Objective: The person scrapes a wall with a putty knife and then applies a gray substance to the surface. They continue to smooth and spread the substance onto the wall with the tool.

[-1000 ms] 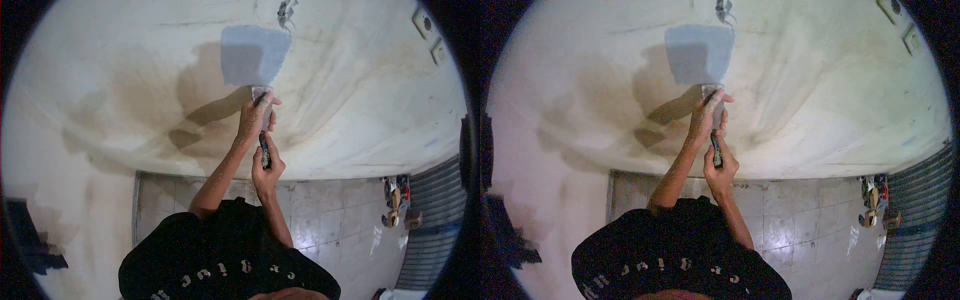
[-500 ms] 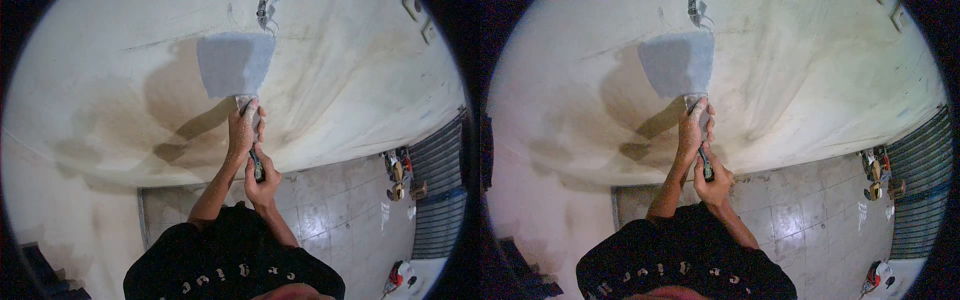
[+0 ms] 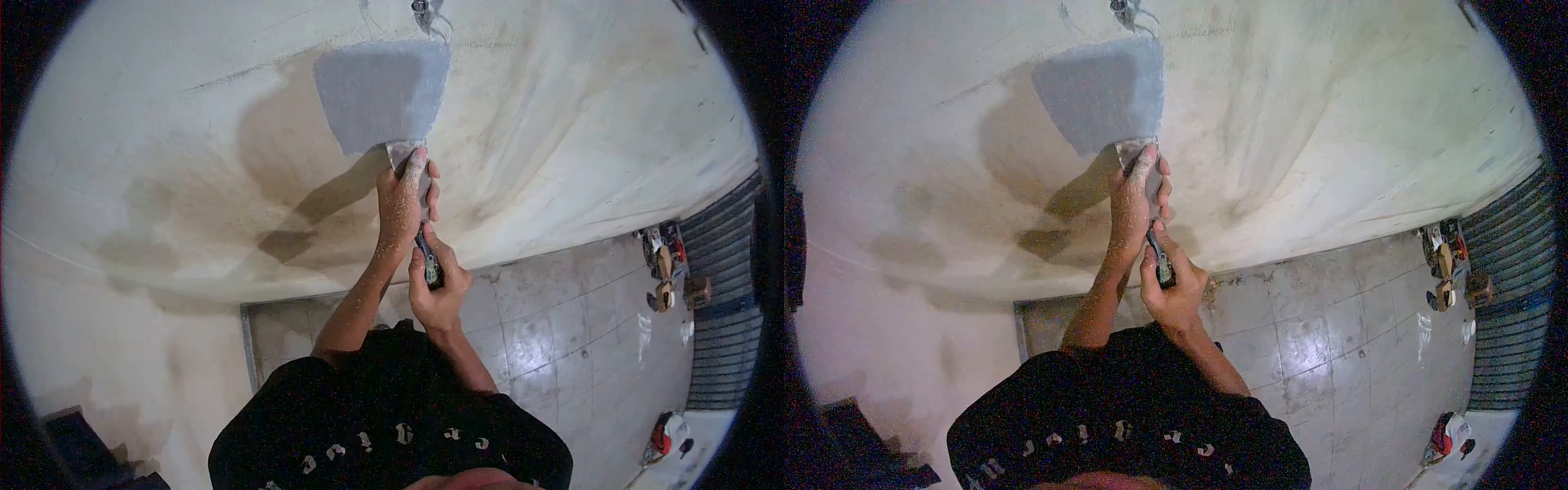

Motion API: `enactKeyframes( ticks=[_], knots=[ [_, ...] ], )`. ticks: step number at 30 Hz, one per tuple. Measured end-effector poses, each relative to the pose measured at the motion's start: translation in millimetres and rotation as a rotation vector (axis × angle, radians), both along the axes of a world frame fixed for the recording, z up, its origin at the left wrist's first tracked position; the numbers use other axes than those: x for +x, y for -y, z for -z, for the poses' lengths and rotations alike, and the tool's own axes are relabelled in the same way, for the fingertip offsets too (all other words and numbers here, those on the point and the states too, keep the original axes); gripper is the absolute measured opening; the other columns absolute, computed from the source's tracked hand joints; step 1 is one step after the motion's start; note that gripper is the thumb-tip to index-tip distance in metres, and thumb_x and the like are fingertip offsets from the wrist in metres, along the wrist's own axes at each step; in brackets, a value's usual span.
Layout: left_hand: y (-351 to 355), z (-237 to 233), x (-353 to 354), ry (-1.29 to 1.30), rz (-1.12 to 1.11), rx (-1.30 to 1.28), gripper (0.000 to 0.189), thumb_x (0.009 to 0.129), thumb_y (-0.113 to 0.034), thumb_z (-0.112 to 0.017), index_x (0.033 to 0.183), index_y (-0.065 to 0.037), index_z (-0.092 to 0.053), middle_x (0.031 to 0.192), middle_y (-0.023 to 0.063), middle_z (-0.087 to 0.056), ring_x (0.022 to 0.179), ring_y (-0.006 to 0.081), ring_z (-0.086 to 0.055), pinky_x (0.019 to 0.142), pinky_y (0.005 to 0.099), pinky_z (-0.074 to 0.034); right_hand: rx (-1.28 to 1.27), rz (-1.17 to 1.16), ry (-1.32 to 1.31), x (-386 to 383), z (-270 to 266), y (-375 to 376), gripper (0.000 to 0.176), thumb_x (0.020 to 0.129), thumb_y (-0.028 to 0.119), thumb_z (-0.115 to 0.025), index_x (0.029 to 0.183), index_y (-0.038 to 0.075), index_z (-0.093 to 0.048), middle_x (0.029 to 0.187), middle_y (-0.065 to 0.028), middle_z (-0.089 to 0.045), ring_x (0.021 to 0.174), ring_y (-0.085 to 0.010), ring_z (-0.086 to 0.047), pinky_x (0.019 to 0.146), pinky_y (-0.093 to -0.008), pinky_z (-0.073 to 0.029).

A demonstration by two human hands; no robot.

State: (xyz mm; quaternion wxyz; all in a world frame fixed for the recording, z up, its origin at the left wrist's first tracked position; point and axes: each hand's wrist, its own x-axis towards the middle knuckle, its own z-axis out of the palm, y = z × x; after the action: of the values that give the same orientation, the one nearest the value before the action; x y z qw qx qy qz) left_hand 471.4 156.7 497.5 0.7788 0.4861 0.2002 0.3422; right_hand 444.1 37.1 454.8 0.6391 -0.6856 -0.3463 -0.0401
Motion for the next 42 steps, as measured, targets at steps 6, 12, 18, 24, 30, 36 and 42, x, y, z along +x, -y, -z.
enactKeyframes(
  ticks=[6, 12, 18, 24, 30, 36, 42],
  knots=[
    [1, -25, -2, 0.032, -0.007, 0.062, 0.034, 0.096, -0.03, -0.054, 0.074, -0.003, -0.053, 0.051, 0.0015, -0.046, 0.036, 0.009, -0.042, 0.032, 0.0242, -0.035, 0.008, 0.019, 0.022, 0, -8, -3, 0.031, 0.084, -0.001, -0.061, 0.115, -0.004, -0.062, 0.098, -0.0183, -0.07, 0.089, -0.0157, -0.067, 0.079, -0.0283, -0.051],
    [-1, -10, 1, 0.0, -0.045, 0.021, 0.035, 0.096, -0.031, -0.053, 0.074, -0.003, -0.053, 0.047, 0.0012, -0.043, 0.035, 0.0094, -0.041, 0.032, 0.0248, -0.034, 0.025, -0.003, 0.015, 5, -8, -6, 0.031, 0.085, 0.0, -0.062, 0.115, -0.005, -0.062, 0.102, -0.0185, -0.07, 0.089, -0.0163, -0.067, 0.082, -0.0284, -0.051],
    [-1, -1, -1, -0.066, -0.035, 0.017, 0.033, 0.095, -0.03, -0.054, 0.077, -0.002, -0.053, 0.048, 0.0009, -0.043, 0.035, 0.0097, -0.042, 0.032, 0.0247, -0.034, 0.008, -0.019, -0.01, 4, 3, -3, 0.029, 0.086, 0.0, -0.062, 0.115, -0.006, -0.062, 0.103, -0.0191, -0.069, 0.092, -0.0175, -0.067, 0.083, -0.0294, -0.051],
    [5, -33, 5, 0.075, -0.132, 0.098, 0.034, 0.095, -0.031, -0.054, 0.075, -0.003, -0.053, 0.048, 0.0014, -0.044, 0.034, 0.01, -0.042, 0.031, 0.0246, -0.033, 0.104, 0.041, 0.121, 7, -7, -10, 0.032, 0.084, 0.002, -0.063, 0.116, -0.002, -0.062, 0.094, -0.0188, -0.07, 0.079, -0.0207, -0.071, 0.067, -0.03, -0.053],
    [1, -27, 1, 0.0, -0.068, 0.085, 0.036, 0.096, -0.03, -0.053, 0.073, -0.002, -0.053, 0.054, 0.0027, -0.048, 0.036, 0.0097, -0.042, 0.031, 0.0253, -0.034, 0.046, -0.027, 0.02, 9, -17, -7, 0.03, 0.087, -0.001, -0.058, 0.117, -0.005, -0.06, 0.102, -0.0187, -0.069, 0.094, -0.0178, -0.066, 0.084, -0.0295, -0.05],
    [-1, -2, 1, -0.049, -0.074, 0.029, 0.032, 0.094, -0.026, -0.057, 0.074, -0.001, -0.053, 0.057, 0.003, -0.05, 0.037, 0.0101, -0.043, 0.031, 0.0254, -0.036, 0.02, -0.009, 0.051, 8, 0, -4, 0.035, 0.085, 0.002, -0.061, 0.119, -0.001, -0.061, 0.096, -0.0201, -0.07, 0.08, -0.0183, -0.068, 0.071, -0.0295, -0.052],
    [3, -14, 1, 0.007, -0.103, 0.101, 0.035, 0.095, -0.033, -0.053, 0.075, -0.005, -0.055, 0.048, 0.0013, -0.045, 0.033, 0.0097, -0.041, 0.03, 0.0243, -0.032, 0.04, -0.121, -0.139, 10, -21, -2, 0.031, 0.088, 0.002, -0.059, 0.118, -0.004, -0.06, 0.103, -0.0207, -0.069, 0.096, -0.0151, -0.065, 0.08, -0.0287, -0.051]
  ],
)
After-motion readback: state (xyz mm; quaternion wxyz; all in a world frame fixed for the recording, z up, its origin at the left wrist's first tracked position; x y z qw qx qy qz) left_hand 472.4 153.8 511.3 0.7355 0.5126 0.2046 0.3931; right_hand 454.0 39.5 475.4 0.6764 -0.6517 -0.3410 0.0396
